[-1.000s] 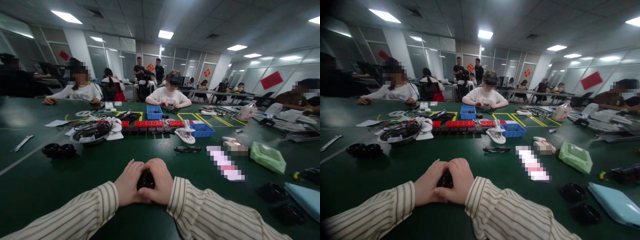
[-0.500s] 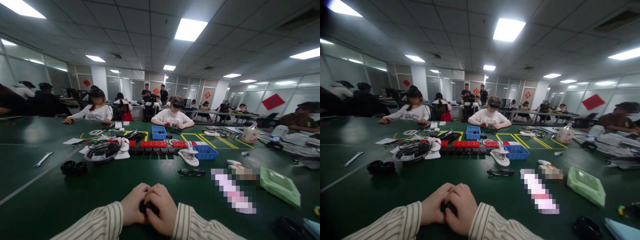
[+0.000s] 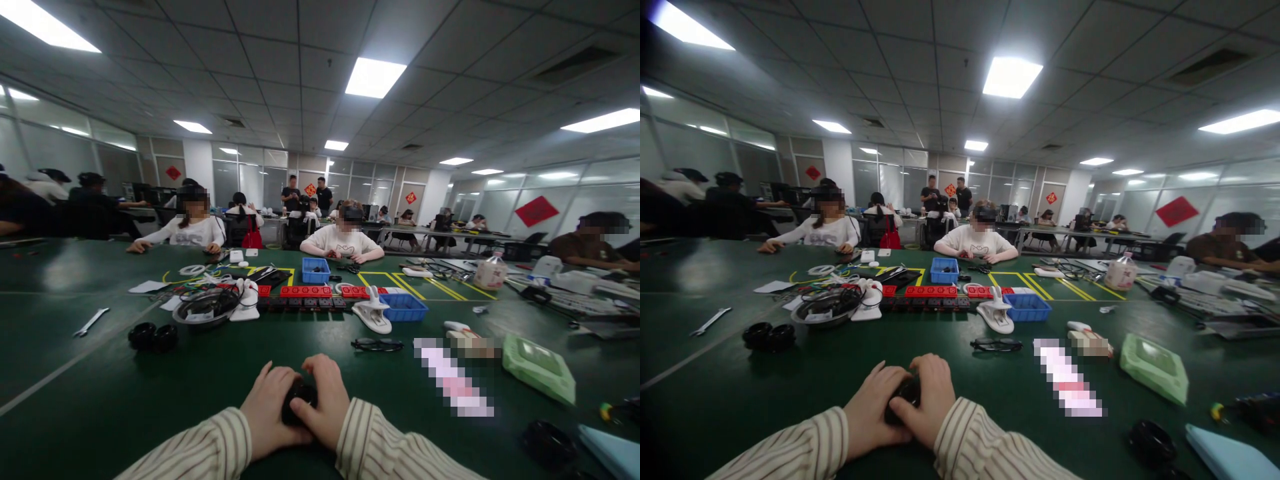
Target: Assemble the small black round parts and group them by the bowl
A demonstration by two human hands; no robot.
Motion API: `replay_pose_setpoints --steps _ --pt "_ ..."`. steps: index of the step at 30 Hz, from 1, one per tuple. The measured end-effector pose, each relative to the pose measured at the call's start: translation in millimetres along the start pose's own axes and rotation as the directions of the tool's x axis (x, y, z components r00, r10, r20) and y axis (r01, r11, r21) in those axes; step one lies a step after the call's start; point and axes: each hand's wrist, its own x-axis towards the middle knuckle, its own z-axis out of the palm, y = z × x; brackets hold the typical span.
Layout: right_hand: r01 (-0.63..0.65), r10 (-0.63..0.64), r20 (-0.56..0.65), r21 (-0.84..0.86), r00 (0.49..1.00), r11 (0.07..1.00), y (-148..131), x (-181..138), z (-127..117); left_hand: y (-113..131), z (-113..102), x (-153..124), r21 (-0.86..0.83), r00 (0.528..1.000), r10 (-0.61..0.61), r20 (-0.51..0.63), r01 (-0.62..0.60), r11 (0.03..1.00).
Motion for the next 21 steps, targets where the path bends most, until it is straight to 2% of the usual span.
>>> replay_pose_setpoints --steps 3,6,9,13,15,17,21 --pt "-0.064 0.068 0.061 -0.064 0.996 0.996 -2 1 2 4 1 0 0.033 0.999 -0.032 -0.020 0.032 0.999" --pt "-0.052 0.057 0.094 -0.052 0.994 0.997 -5 2 1 0 1 3 0.021 1.000 -0.020 0.005 0.020 1.000" --pt "0.077 -0.081 0.101 0.044 0.992 0.996 -7 2 -2 -6 -1 6 -0.065 0.995 0.061 0.078 -0.056 0.996" --pt "0.309 -0.326 0.105 0.154 0.939 0.939 -9 2 -6 -13 -4 9 -0.169 0.972 0.179 0.153 -0.153 0.974" --pt "0.342 -0.362 0.103 0.173 0.926 0.924 -11 3 -8 -14 -4 9 -0.179 0.970 0.190 0.152 -0.162 0.970" --pt "0.310 -0.328 0.094 0.171 0.940 0.935 -11 4 -10 -15 -3 9 -0.165 0.976 0.166 0.142 -0.142 0.976" --pt "0.145 -0.152 0.060 0.102 0.987 0.984 -6 4 -7 -11 0 5 -0.081 0.993 0.059 0.101 -0.051 0.995"
